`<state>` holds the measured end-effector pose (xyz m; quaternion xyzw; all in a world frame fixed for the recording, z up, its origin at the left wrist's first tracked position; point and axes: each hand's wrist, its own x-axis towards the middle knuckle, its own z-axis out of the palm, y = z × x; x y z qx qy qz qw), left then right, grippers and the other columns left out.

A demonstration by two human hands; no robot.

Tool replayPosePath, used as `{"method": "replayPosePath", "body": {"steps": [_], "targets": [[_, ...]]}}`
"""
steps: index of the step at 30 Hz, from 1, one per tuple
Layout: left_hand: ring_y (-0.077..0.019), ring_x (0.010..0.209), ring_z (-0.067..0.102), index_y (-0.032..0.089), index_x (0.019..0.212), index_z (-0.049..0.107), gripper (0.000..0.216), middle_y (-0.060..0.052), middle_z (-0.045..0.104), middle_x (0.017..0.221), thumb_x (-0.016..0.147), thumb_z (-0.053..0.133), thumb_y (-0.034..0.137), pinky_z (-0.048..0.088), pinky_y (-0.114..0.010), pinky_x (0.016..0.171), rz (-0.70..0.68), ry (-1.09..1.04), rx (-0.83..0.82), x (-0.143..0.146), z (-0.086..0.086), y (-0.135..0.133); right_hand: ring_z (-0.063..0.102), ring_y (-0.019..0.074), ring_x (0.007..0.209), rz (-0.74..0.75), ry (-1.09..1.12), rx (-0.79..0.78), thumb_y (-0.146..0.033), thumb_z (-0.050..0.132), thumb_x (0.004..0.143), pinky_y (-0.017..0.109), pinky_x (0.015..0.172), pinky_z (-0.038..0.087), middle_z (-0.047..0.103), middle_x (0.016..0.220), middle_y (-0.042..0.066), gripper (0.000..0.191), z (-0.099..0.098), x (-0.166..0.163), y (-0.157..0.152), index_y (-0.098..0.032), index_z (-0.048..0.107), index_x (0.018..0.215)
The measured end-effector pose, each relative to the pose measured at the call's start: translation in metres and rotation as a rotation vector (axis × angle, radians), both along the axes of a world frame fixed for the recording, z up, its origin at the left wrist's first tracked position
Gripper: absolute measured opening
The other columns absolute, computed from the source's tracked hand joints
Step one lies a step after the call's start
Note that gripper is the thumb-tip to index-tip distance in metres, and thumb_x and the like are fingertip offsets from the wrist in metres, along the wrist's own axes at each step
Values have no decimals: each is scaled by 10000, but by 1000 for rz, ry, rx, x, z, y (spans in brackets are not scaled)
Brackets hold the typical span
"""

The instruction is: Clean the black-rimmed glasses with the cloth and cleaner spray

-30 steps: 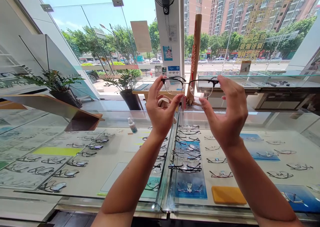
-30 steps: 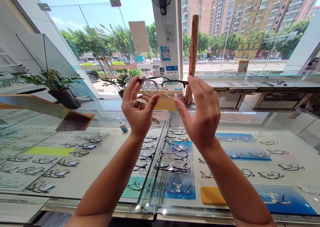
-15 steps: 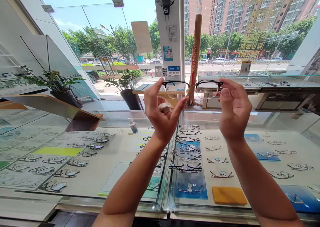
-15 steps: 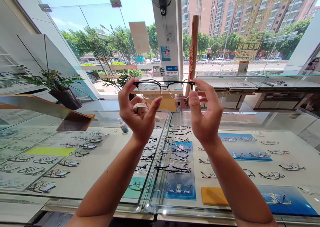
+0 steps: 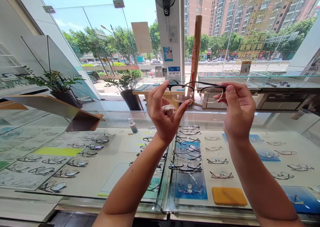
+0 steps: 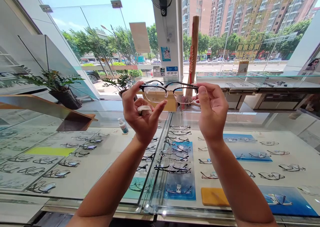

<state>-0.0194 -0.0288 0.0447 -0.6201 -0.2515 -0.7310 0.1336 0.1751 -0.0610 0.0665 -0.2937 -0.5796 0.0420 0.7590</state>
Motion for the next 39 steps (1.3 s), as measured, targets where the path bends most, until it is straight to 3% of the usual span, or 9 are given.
{"method": "replayPosePath", "body": {"steps": [4, 6, 12, 19, 24, 28, 31, 35, 39], "targets": [[-184, 913, 647, 337, 1531, 532, 729, -92, 588, 1419, 896, 864, 471, 512, -323, 670, -5, 10, 39, 2, 2, 0, 706, 185, 818, 244, 103, -55, -462, 642, 1070, 381, 767, 595, 738, 1062, 52, 191, 3, 2, -4, -286, 709, 1100], [-181, 905, 646, 330, 1526, 535, 735, -92, 597, 1409, 890, 871, 481, 516, -318, 675, -8, 9, 43, 2, 2, 0, 715, 200, 846, 288, 95, -67, -462, 625, 1081, 399, 776, 595, 738, 1049, 49, 189, 3, 4, -4, -294, 708, 1110], [-170, 881, 660, 343, 1515, 542, 747, -91, 604, 1436, 874, 878, 533, 549, -317, 700, -29, -19, 6, 4, 0, 2, 715, 218, 865, 282, 46, -82, -490, 589, 1101, 419, 718, 571, 749, 1115, 59, 212, 0, 9, 0, -316, 704, 1139], [-91, 708, 654, 395, 1522, 520, 724, -93, 546, 1590, 896, 865, 515, 492, -255, 589, -223, -65, -112, 9, 6, -10, 690, 201, 833, 243, -4, -66, -495, 553, 1120, 401, 690, 554, 747, 1114, 65, 241, 2, 8, -2, -309, 696, 1176], [-83, 695, 671, 390, 1470, 549, 679, -82, 592, 1549, 888, 880, 503, 513, -247, 590, -301, -72, -85, 10, 10, -10, 660, 178, 812, 274, 37, -85, -496, 580, 1097, 380, 694, 550, 730, 1080, 51, 245, 4, 6, -5, -285, 689, 1155], [-87, 695, 670, 356, 1432, 548, 693, -79, 674, 1396, 859, 905, 509, 474, -209, 511, -343, -64, -66, 10, 10, -5, 651, 193, 845, 254, 96, -88, -487, 626, 1067, 385, 704, 537, 730, 1102, 73, 232, 5, 4, -5, -285, 724, 1123], [-59, 643, 641, 345, 1387, 575, 705, -53, 655, 1353, 808, 950, 491, 479, -197, 480, -356, -68, -36, 8, 8, -4, 645, 193, 903, 246, 153, -99, -475, 676, 1035, 365, 728, 520, 710, 1105, 71, 230, 5, 5, -5, -267, 752, 1095], [-80, 720, 696, 340, 1375, 587, 760, -52, 586, 1404, 745, 991, 476, 522, -195, 488, -333, -63, 8, 5, 5, -2, 656, 208, 987, 220, 119, -153, -504, 641, 1037, 349, 758, 516, 697, 1097, 75, 282, 4, 8, -5, -256, 749, 1114], [-72, 709, 685, 343, 1391, 577, 758, -54, 581, 1407, 761, 980, 469, 524, -196, 487, -323, -82, -6, 6, 4, -4, 650, 204, 962, 225, 130, -210, -548, 653, 1000, 337, 761, 510, 687, 1034, 71, 335, 5, 8, -5, -238, 751, 1082]]}}
